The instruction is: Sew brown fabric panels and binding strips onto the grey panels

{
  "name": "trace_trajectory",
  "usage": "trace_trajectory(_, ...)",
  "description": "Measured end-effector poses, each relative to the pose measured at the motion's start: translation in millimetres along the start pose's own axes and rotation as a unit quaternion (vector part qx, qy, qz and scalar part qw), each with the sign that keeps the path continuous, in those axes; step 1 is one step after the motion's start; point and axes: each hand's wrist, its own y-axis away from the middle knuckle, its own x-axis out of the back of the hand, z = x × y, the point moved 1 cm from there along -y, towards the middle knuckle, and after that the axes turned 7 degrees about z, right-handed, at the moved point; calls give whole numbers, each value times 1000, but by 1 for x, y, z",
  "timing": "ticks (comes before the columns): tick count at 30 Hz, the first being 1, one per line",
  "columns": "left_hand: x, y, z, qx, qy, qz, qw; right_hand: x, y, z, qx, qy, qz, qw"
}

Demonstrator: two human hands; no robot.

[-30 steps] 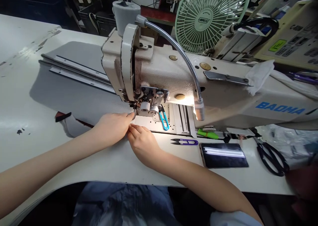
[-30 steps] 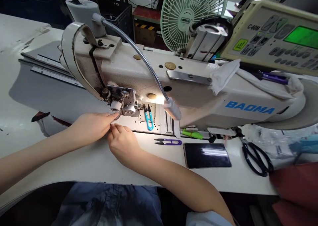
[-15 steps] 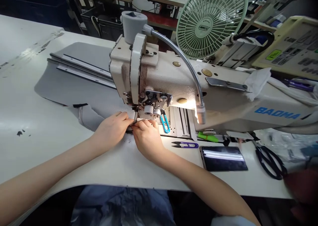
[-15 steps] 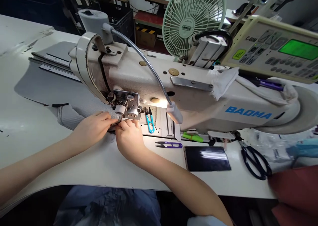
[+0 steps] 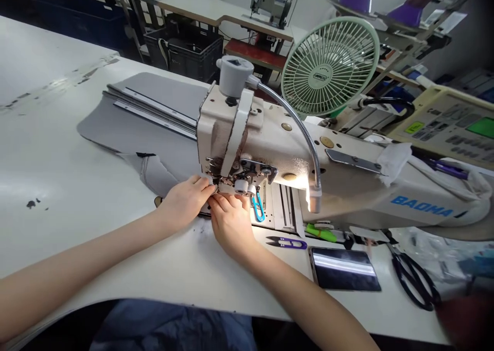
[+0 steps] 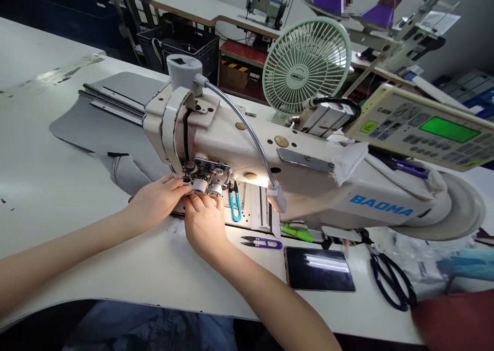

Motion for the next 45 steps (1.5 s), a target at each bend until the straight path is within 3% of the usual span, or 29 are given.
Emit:
trace_trajectory(15,3,4,14,-5,-19,-35,999,3,0,4,4,-36,28,999)
trace_trajectory(30,2,2,3,-62,-3,85,994,5,-4,6,15,-73,63,995)
trace_trajectory(34,12,-13,-18,-67,18,78,995,5,-5,12,49,-67,64,994)
trace_trajectory(38,21,-33,-61,15,16,78,997,3,-7,20,95,-40,67,992)
trace_trajectory(41,12,-36,-87,56,-7,78,995,1,-9,25,115,-30,86,989)
trace_trajectory(45,-9,-33,-99,62,-7,50,997,0,-10,29,132,-29,93,986)
